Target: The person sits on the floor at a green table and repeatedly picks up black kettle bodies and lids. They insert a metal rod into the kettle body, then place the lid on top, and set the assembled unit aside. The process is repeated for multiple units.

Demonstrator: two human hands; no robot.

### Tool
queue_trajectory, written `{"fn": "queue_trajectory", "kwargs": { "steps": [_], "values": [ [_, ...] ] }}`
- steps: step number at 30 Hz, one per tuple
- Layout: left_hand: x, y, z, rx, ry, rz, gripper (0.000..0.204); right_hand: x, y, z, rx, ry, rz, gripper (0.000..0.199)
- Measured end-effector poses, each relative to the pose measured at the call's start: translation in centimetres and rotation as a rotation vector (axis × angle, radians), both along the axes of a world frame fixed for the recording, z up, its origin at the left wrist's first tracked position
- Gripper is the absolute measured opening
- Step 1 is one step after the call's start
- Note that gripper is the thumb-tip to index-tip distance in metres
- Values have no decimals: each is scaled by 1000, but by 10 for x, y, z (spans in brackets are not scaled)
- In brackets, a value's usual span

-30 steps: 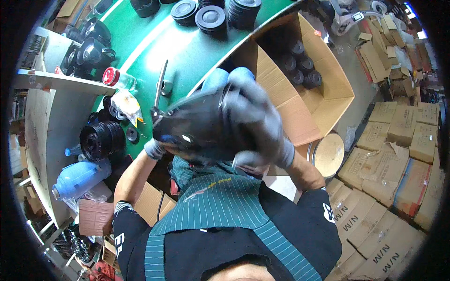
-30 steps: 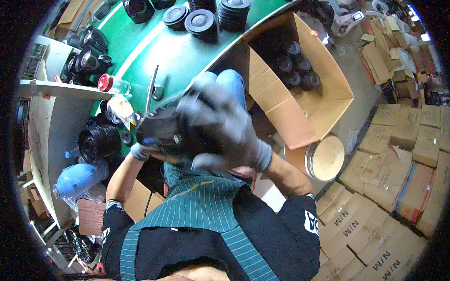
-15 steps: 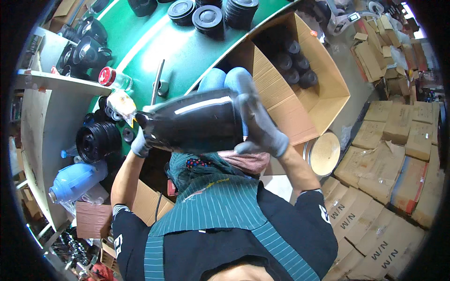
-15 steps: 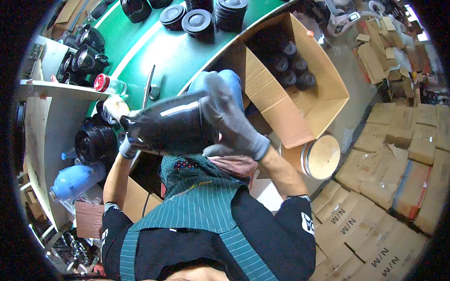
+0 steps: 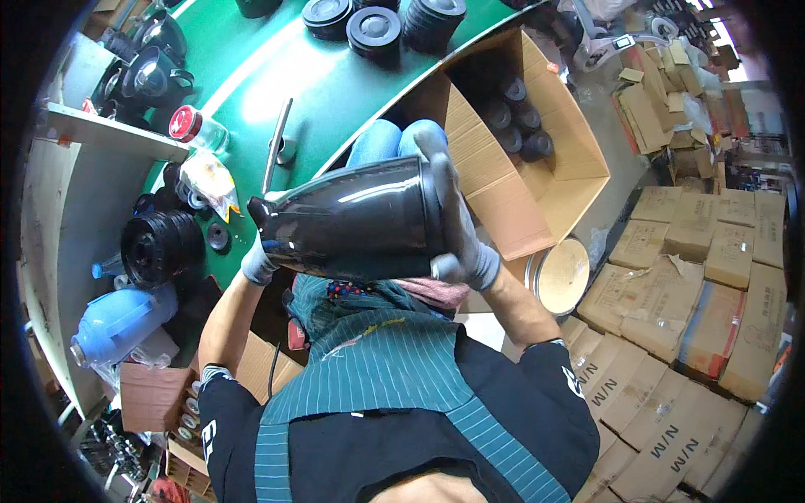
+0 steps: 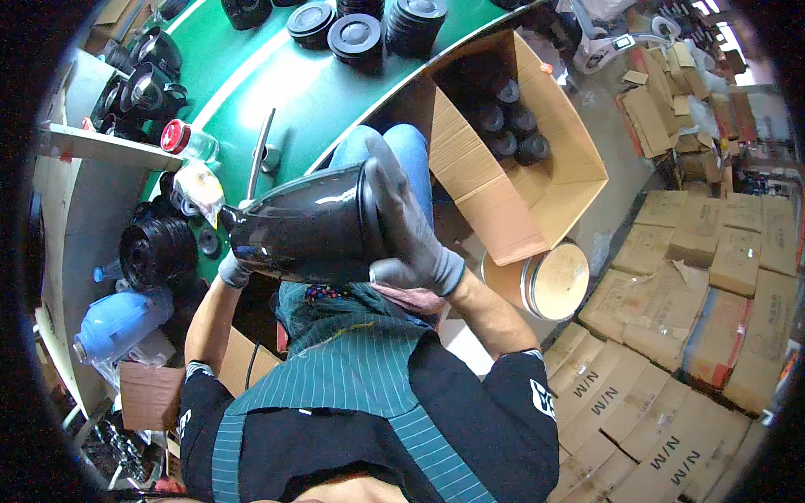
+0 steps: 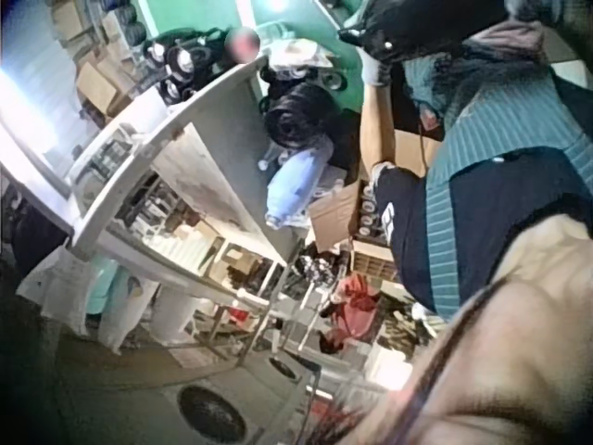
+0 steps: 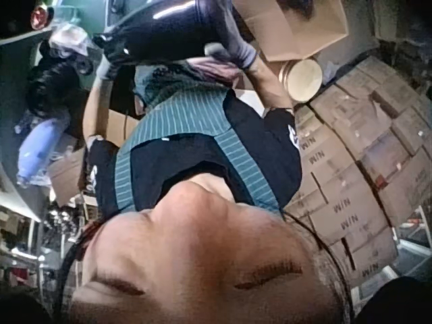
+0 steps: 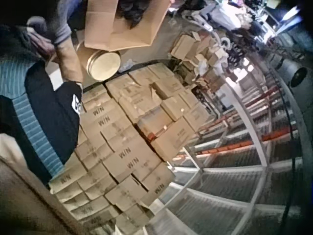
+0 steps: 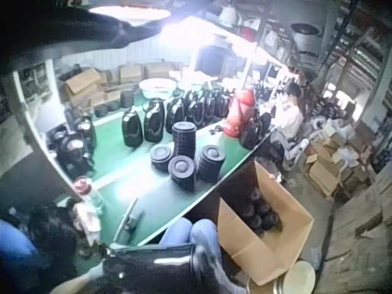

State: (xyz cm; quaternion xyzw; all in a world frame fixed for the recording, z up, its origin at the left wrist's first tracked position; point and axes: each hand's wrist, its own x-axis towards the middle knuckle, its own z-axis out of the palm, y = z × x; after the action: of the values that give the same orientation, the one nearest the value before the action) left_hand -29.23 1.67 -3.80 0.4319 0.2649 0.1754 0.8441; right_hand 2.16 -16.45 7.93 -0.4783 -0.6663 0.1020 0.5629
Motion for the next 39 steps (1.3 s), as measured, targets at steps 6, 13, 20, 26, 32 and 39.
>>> {"fn": "queue_trajectory", "kwargs": {
  "steps": [6,13,20,26,32,39],
  "values": [
    [60,-6,124,902,175,62,48,-11,-25,19,-480,616,-88,66],
    [101,-82,29,1304,163,252,62,72,-10,52,-685,715,37,59],
    [83,-18,20,1793,314,180,63,47,6,-12,-408,-244,176,56],
    [100,80,-29,1416,1129,224,68,35,6,-45,-517,518,154,81],
    [150,22,105,818,297,-111,56,31,7,-50,-359,1130,-15,122],
    [185,-47,165,1511,446,-542,61,56,-1,-58,-421,929,-103,47]
  ]
}}
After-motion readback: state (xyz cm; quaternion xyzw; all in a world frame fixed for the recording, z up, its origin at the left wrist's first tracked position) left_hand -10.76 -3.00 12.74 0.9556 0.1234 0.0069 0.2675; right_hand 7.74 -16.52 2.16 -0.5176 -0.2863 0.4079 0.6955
